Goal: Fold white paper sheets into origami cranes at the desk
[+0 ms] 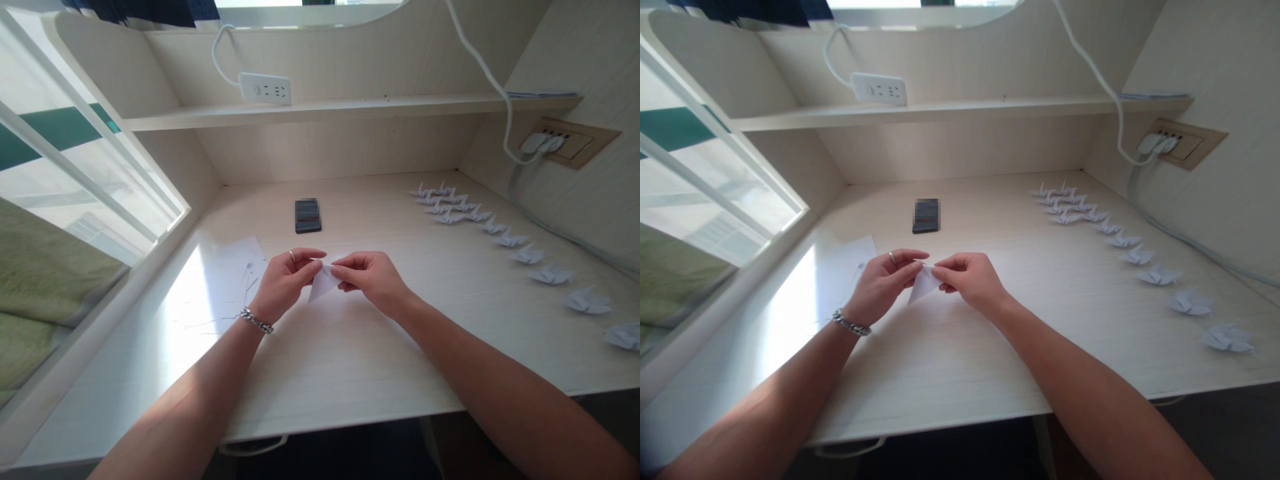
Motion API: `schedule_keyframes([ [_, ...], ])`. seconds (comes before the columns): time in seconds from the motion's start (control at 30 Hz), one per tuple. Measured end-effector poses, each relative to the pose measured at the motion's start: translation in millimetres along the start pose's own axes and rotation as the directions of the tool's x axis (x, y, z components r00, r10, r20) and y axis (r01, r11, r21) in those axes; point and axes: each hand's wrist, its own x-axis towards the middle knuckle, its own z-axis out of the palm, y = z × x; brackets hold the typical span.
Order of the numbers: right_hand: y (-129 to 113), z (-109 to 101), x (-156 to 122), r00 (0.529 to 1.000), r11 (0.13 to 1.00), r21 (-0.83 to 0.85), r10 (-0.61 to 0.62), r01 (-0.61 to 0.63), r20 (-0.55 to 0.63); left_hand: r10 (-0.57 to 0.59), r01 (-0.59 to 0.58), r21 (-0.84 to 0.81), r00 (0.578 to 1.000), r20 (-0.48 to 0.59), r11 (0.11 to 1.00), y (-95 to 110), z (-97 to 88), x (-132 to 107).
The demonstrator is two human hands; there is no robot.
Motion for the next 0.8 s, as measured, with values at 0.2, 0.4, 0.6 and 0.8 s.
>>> schedule_keyframes([
  [0.2,-2.6,1.2,-2.8,0.999,1.000,-0.027,0.011,-0.010,0.043,0.094,-0.089,0.171,0.995,-0.018,0.981,-5.3,-1.1,1.2],
  [0.4,-0.3,1.3,-1.2,0.999,1.000,-0.013,0.007,-0.006,0.047,0.117,-0.114,0.223,0.993,0.000,0.968,-3.4,-2.0,0.5],
  [0.6,2.5,4.4,-0.4,0.999,0.998,0.037,0.042,-0.043,0.025,0.122,-0.118,0.200,0.993,-0.006,0.973,-2.7,-0.7,1.3],
  [0.8,3.3,1.7,0.0,0.999,0.999,0.030,0.026,-0.027,0.025,0.076,-0.081,0.132,0.996,0.046,0.988,-2.7,-2.1,-0.1],
])
